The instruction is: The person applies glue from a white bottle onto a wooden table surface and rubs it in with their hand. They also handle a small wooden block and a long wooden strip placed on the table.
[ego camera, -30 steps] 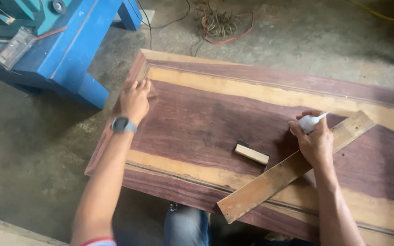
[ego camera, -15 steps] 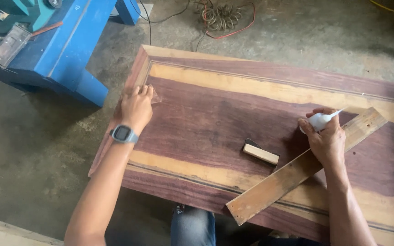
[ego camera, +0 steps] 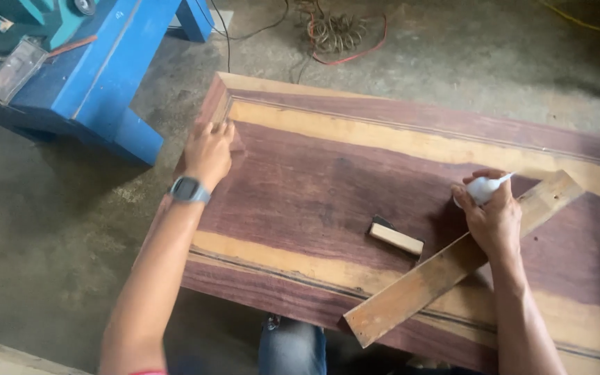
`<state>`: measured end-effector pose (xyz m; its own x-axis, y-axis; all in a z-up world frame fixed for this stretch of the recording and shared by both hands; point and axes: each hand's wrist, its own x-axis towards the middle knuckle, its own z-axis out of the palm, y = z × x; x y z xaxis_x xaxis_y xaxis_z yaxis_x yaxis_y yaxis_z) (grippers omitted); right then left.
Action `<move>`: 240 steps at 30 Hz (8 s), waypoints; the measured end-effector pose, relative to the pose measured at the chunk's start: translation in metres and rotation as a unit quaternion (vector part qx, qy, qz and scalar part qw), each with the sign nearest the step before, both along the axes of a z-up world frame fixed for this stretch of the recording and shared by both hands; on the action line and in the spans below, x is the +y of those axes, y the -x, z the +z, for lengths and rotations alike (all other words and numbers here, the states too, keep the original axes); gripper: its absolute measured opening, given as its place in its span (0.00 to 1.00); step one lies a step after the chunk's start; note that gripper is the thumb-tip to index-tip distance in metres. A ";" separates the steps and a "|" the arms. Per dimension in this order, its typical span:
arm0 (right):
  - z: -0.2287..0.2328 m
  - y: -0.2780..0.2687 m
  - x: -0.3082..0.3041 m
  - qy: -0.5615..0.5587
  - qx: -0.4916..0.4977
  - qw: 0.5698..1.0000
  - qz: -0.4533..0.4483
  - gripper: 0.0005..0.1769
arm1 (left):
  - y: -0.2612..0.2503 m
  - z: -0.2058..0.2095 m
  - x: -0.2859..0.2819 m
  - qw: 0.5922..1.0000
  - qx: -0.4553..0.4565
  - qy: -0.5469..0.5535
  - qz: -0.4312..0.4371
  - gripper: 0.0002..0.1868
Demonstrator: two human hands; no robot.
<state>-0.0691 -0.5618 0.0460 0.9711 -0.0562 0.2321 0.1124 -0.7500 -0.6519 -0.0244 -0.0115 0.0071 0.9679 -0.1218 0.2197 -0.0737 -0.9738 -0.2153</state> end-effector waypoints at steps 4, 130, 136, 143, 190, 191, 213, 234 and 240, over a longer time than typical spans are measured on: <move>-0.003 0.002 -0.004 -0.038 0.008 0.999 -0.015 0.23 | -0.048 0.012 -0.002 0.992 0.094 0.065 0.050 0.33; -0.052 -0.039 0.164 0.286 -0.167 0.899 0.286 0.21 | 0.002 -0.010 -0.169 0.940 -0.063 0.333 0.039 0.24; -0.058 -0.067 0.169 0.267 -0.183 0.910 0.258 0.24 | 0.009 -0.005 -0.170 0.930 -0.056 0.361 0.031 0.24; -0.046 -0.072 0.168 0.293 -0.177 0.903 0.259 0.21 | 0.007 -0.011 -0.172 0.937 -0.059 0.345 0.022 0.24; -0.066 -0.075 0.148 0.306 -0.247 0.893 0.221 0.25 | 0.000 -0.022 -0.168 0.922 -0.096 0.374 -0.011 0.16; -0.069 -0.081 0.155 0.330 -0.262 0.884 0.203 0.25 | -0.001 -0.022 -0.167 0.921 -0.098 0.377 -0.013 0.16; 0.007 0.037 0.111 -0.022 -0.082 0.965 0.248 0.25 | 0.014 -0.013 -0.201 0.909 0.114 0.300 -0.267 0.63; 0.012 0.003 0.049 -0.109 0.058 0.991 0.057 0.36 | -0.005 -0.010 -0.171 0.911 -0.148 0.334 -0.190 0.16; -0.017 -0.023 0.040 -0.244 0.116 0.948 0.166 0.29 | 0.012 0.031 -0.172 0.863 -0.162 0.435 -0.197 0.25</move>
